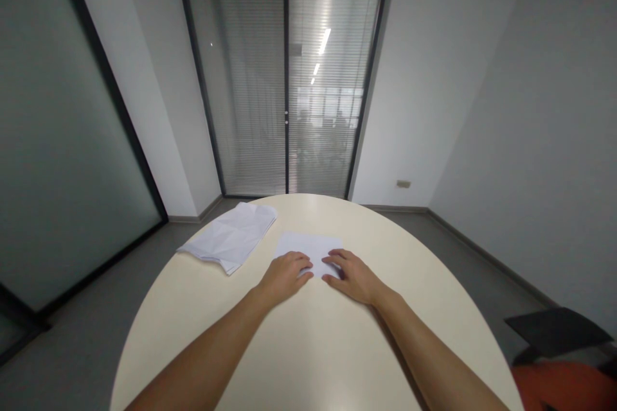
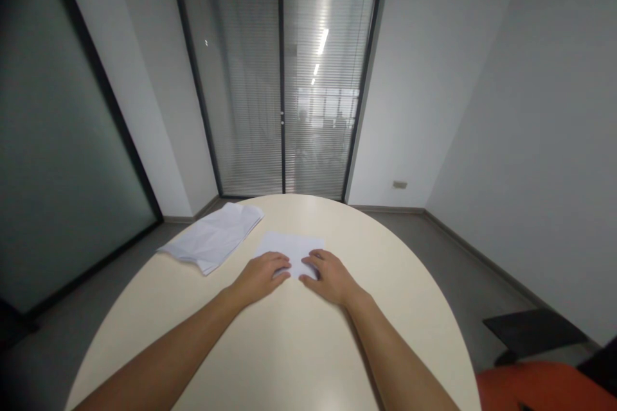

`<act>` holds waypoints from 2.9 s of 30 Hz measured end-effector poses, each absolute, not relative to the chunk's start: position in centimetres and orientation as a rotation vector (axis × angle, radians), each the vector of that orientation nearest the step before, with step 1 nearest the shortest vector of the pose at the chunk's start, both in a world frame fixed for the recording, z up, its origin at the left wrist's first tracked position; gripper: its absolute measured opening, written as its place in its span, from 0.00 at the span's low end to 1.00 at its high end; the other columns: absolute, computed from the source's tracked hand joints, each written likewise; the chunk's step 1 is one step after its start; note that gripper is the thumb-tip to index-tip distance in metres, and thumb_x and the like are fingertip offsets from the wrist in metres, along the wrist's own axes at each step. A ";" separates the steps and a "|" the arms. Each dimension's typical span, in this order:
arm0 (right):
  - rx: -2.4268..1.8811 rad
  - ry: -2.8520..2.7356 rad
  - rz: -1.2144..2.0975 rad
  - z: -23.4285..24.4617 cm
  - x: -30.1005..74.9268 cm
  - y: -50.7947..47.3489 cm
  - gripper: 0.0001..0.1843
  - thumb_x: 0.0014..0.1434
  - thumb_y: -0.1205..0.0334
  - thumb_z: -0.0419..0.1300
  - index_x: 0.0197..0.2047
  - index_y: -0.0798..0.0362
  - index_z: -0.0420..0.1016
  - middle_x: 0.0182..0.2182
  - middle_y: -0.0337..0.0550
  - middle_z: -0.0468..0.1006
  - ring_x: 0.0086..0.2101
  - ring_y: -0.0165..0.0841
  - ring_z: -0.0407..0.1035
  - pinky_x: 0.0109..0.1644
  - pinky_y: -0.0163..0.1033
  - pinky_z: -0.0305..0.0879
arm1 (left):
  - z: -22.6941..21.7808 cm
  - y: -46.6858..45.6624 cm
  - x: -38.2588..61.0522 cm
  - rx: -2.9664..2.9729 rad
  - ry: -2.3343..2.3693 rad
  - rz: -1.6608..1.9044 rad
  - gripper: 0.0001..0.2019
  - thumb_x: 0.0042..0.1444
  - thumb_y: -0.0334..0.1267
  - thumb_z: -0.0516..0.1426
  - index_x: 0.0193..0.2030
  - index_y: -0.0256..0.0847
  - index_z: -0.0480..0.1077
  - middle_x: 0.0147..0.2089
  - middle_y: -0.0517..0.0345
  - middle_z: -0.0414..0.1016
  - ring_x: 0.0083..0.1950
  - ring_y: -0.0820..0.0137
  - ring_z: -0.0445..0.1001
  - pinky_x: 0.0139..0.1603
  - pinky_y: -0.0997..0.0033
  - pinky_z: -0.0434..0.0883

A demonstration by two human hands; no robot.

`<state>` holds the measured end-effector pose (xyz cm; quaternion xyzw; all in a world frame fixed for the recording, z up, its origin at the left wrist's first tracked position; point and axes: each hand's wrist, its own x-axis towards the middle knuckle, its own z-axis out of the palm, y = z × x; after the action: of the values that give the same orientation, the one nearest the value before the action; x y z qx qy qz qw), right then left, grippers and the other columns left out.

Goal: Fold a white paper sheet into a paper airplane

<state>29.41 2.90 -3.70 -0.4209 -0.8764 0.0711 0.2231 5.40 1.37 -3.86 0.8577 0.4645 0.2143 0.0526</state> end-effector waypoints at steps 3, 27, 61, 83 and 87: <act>-1.167 -2.417 0.198 -3.8 29.4 3.0 0.25 0.61 0.46 0.59 0.57 0.51 0.76 0.56 0.54 0.73 0.56 0.45 0.67 0.62 0.50 0.62 | -3.9 1.4 5.3 2.626 1.397 0.655 0.14 0.64 0.46 0.56 0.52 0.47 0.75 0.55 0.57 0.76 0.57 0.64 0.72 0.59 0.65 0.67; -1.080 -2.368 0.343 -3.9 29.6 3.5 0.26 0.56 0.40 0.65 0.52 0.47 0.80 0.50 0.50 0.79 0.51 0.45 0.71 0.57 0.49 0.65 | -4.0 1.2 5.2 2.697 1.354 0.720 0.14 0.61 0.48 0.59 0.49 0.45 0.76 0.50 0.57 0.78 0.51 0.63 0.74 0.53 0.64 0.70; -1.038 -2.425 0.249 -3.3 29.7 3.1 0.25 0.57 0.48 0.65 0.55 0.50 0.77 0.54 0.52 0.76 0.53 0.45 0.69 0.59 0.50 0.64 | -3.5 1.1 5.5 2.650 1.408 0.720 0.14 0.68 0.46 0.51 0.48 0.45 0.75 0.48 0.56 0.79 0.49 0.65 0.75 0.52 0.66 0.69; -1.167 -1.981 0.471 -3.3 30.7 4.3 0.17 0.67 0.48 0.51 0.42 0.51 0.73 0.37 0.44 0.80 0.38 0.37 0.71 0.43 0.40 0.66 | -3.7 1.5 5.1 2.447 1.533 1.031 0.15 0.70 0.42 0.47 0.53 0.46 0.73 0.52 0.58 0.80 0.50 0.66 0.77 0.53 0.69 0.70; -1.187 -1.823 0.429 -3.3 31.1 4.8 0.19 0.66 0.45 0.51 0.43 0.51 0.73 0.35 0.44 0.78 0.36 0.38 0.69 0.37 0.39 0.65 | -3.5 1.5 5.0 2.331 1.706 1.113 0.13 0.67 0.44 0.51 0.51 0.46 0.73 0.47 0.57 0.81 0.46 0.65 0.78 0.47 0.69 0.71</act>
<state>31.11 4.80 -3.26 -0.4793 -0.7359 0.1733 0.4458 5.01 1.49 -3.49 0.7528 0.5509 0.3595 0.0227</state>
